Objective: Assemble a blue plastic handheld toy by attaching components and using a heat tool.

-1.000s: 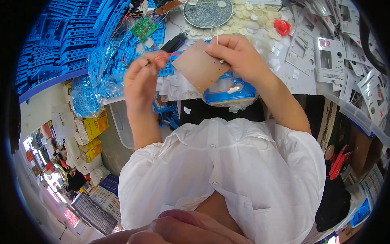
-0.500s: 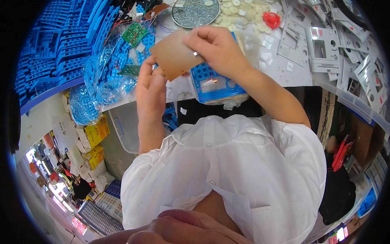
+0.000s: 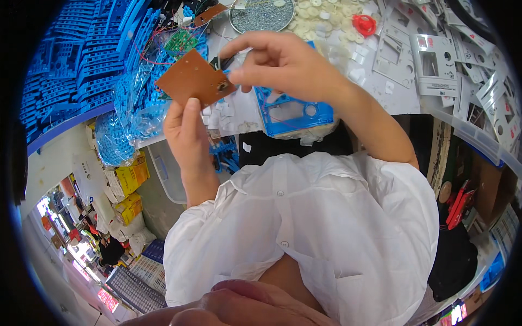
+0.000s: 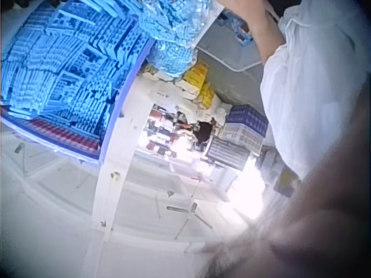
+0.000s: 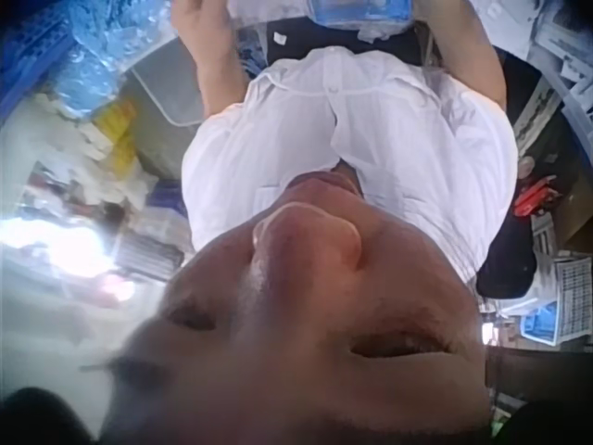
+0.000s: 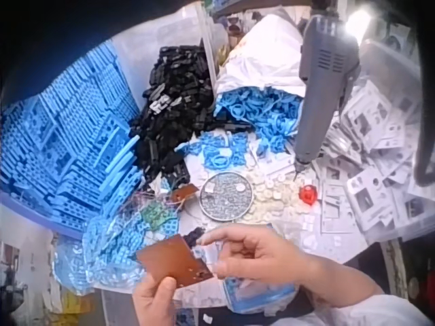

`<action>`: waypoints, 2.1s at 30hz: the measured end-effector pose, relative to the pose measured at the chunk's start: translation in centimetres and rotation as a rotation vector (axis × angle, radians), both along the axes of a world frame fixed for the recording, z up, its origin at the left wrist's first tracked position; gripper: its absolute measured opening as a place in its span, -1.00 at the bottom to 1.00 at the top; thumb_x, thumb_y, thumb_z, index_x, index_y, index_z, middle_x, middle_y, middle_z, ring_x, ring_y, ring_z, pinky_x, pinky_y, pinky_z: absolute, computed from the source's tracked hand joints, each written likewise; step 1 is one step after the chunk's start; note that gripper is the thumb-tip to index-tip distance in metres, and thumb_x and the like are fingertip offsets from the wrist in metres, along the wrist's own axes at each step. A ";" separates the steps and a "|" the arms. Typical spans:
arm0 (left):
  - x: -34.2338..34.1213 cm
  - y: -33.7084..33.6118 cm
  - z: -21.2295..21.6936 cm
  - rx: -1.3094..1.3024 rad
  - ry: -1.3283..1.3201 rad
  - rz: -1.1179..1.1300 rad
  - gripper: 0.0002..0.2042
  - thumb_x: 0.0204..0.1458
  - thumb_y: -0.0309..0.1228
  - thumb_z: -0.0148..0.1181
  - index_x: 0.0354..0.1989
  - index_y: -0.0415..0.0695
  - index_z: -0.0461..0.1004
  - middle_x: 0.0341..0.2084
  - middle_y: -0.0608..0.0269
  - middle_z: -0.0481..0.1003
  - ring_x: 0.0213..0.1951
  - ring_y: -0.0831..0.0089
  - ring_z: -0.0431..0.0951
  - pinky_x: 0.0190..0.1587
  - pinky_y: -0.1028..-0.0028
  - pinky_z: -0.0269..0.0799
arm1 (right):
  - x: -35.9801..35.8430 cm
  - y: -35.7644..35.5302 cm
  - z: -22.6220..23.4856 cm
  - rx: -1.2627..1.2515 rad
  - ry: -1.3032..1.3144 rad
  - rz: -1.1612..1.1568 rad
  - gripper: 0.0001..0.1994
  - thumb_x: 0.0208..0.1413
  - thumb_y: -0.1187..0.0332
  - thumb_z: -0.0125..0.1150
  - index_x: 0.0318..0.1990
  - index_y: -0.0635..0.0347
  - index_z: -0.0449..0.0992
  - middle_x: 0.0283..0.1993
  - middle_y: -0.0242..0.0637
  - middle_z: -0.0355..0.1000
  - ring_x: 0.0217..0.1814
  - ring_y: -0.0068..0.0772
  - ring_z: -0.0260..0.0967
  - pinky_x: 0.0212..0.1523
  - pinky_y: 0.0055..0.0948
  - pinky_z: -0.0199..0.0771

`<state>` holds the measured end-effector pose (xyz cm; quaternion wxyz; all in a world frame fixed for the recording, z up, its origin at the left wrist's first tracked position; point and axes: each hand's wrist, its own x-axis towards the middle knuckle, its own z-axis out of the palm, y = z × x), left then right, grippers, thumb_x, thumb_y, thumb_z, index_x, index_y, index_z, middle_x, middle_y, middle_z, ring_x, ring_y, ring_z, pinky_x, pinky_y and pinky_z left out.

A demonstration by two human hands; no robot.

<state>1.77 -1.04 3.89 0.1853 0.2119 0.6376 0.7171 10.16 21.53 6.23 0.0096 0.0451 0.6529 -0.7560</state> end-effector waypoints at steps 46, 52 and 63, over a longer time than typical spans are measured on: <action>-1.8 0.9 -1.9 0.550 -0.428 -0.222 -0.53 0.41 -0.31 -0.18 0.35 -0.39 0.07 0.15 -0.44 0.38 -0.01 -0.20 0.62 -0.43 0.29 0.75 | 1.3 -0.5 -4.0 -0.496 -0.328 0.224 -0.65 0.36 0.10 0.08 -0.02 0.21 0.56 -0.39 -0.21 0.56 -0.61 -0.57 0.33 -0.62 -0.63 0.22; -1.5 1.6 -2.3 0.522 -0.386 -0.244 -0.48 0.42 -0.30 -0.21 0.42 -0.35 -0.05 0.26 -0.39 0.26 0.11 -0.30 0.52 -0.41 0.25 0.79 | 3.8 -0.6 -1.3 0.259 -0.053 0.077 -0.72 0.20 0.24 0.32 -0.01 0.17 0.58 -0.51 -0.36 0.46 -0.54 -0.60 0.33 -0.51 -0.51 0.30; -0.7 3.0 -3.5 0.785 -0.633 -0.275 -0.43 0.41 -0.24 -0.17 0.49 -0.18 -0.10 0.33 -0.26 0.16 0.33 -0.23 0.31 -0.26 0.24 0.80 | 3.7 -0.8 -0.6 0.523 0.074 -0.059 -0.76 0.12 0.25 0.37 -0.08 0.05 0.62 -0.64 -0.44 0.29 -0.62 -0.52 0.27 -0.54 -0.50 0.23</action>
